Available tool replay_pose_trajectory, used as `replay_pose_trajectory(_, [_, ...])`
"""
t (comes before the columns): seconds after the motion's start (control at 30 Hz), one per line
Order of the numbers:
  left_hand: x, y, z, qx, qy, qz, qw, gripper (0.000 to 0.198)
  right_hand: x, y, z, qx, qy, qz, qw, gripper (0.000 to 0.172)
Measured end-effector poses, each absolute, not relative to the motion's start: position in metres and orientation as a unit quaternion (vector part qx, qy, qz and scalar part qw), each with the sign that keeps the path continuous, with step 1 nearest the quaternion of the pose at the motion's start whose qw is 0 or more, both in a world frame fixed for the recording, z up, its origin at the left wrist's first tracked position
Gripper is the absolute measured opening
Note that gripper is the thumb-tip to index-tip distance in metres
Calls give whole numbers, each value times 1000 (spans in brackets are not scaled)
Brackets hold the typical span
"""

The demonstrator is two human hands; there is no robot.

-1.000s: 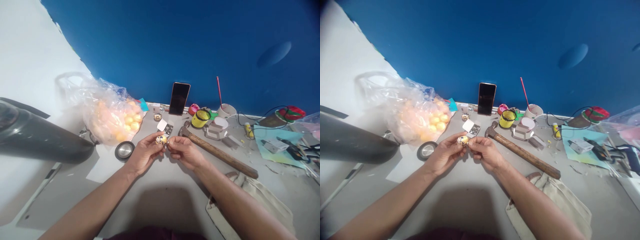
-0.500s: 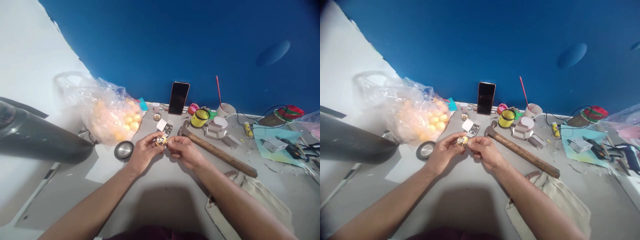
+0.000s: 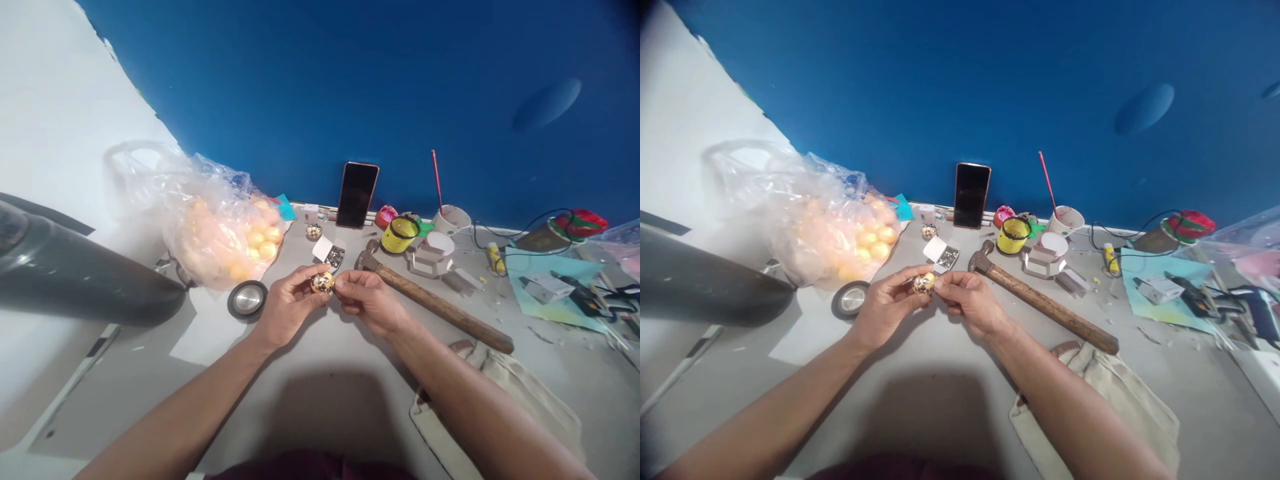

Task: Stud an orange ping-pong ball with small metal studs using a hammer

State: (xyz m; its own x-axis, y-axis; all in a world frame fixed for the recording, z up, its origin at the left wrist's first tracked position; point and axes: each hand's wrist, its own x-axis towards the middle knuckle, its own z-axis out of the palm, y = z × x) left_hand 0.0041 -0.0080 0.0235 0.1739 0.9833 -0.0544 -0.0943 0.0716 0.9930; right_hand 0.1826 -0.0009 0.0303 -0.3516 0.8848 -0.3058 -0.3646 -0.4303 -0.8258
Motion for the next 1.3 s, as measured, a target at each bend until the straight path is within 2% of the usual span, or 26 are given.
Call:
replay_pose_trajectory(0.53, [3, -9, 20, 560, 440, 467, 524, 43, 186, 1, 29, -420, -371, 726, 397, 36])
replay_pose_trajectory(0.77, [4, -13, 31, 583, 454, 502, 450, 38, 187, 1, 32, -437, -393, 700, 406, 36])
replay_pose_trajectory(0.9, [2, -11, 33, 534, 445, 483, 532, 44, 190, 1, 35, -346, -356, 754, 431, 38])
replay_pose_trajectory(1.0, [3, -12, 32, 509, 435, 473, 573, 49, 189, 1, 35, -333, -349, 765, 426, 39])
replay_pose_trajectory(1.3, [5, -17, 32, 532, 451, 469, 541, 47, 184, -2, 34, -379, -359, 741, 422, 38])
